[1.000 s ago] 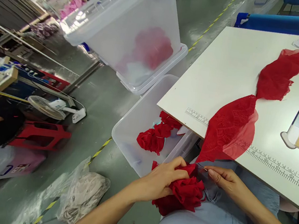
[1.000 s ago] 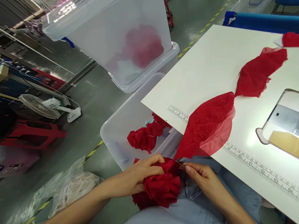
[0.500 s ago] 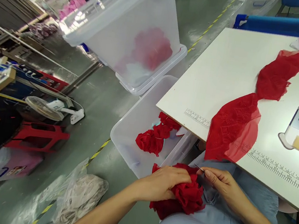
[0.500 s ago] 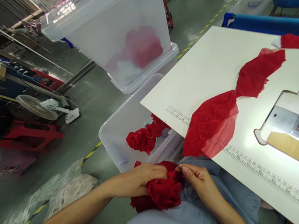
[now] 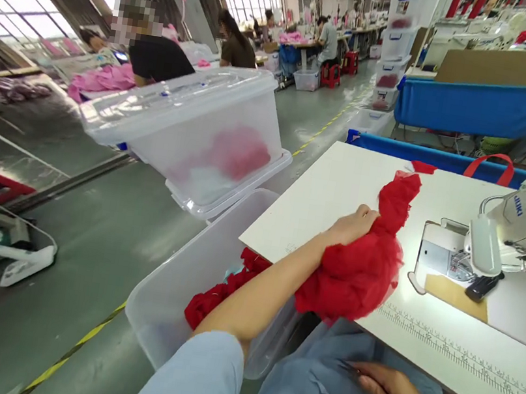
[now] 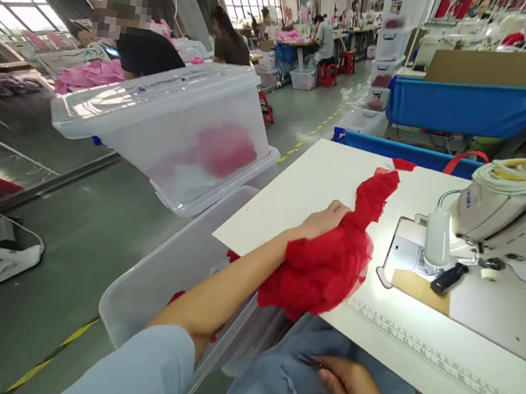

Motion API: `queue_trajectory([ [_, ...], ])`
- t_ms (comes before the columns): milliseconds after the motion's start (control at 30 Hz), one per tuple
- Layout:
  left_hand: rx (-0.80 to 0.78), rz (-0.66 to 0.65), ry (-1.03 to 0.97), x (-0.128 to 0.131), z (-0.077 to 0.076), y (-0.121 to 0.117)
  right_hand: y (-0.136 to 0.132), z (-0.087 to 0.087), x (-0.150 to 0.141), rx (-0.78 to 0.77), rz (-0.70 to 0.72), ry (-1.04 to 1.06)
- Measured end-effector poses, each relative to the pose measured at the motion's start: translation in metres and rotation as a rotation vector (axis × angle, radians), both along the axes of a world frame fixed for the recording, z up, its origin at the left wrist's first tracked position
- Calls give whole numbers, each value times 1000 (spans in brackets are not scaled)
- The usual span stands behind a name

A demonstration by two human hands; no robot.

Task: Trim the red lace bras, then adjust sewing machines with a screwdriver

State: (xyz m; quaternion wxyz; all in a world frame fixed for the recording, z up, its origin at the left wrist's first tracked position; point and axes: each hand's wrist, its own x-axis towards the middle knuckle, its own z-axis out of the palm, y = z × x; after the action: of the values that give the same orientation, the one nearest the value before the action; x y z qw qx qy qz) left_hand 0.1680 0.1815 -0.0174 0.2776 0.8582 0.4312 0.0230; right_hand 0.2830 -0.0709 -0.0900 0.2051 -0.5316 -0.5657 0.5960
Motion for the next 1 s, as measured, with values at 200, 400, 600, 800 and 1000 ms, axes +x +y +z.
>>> queue_trajectory([
  [200, 85, 146, 156, -26, -15, -25, -2, 16, 33, -115, -169, 180],
  [400, -95, -35, -58, -96, -10, -106, 25, 29, 12, -130, -359, 695],
  [600, 3, -170, -45, -164, -28, -180, 32, 29, -19, -154, -272, 280],
  [800, 127, -109, -185, -174, -31, -206, 34, 12, -40, -337, -84, 395],
  [1000, 183, -97, -186, -173, -30, -212, 33, 4, -50, -414, -70, 590],
])
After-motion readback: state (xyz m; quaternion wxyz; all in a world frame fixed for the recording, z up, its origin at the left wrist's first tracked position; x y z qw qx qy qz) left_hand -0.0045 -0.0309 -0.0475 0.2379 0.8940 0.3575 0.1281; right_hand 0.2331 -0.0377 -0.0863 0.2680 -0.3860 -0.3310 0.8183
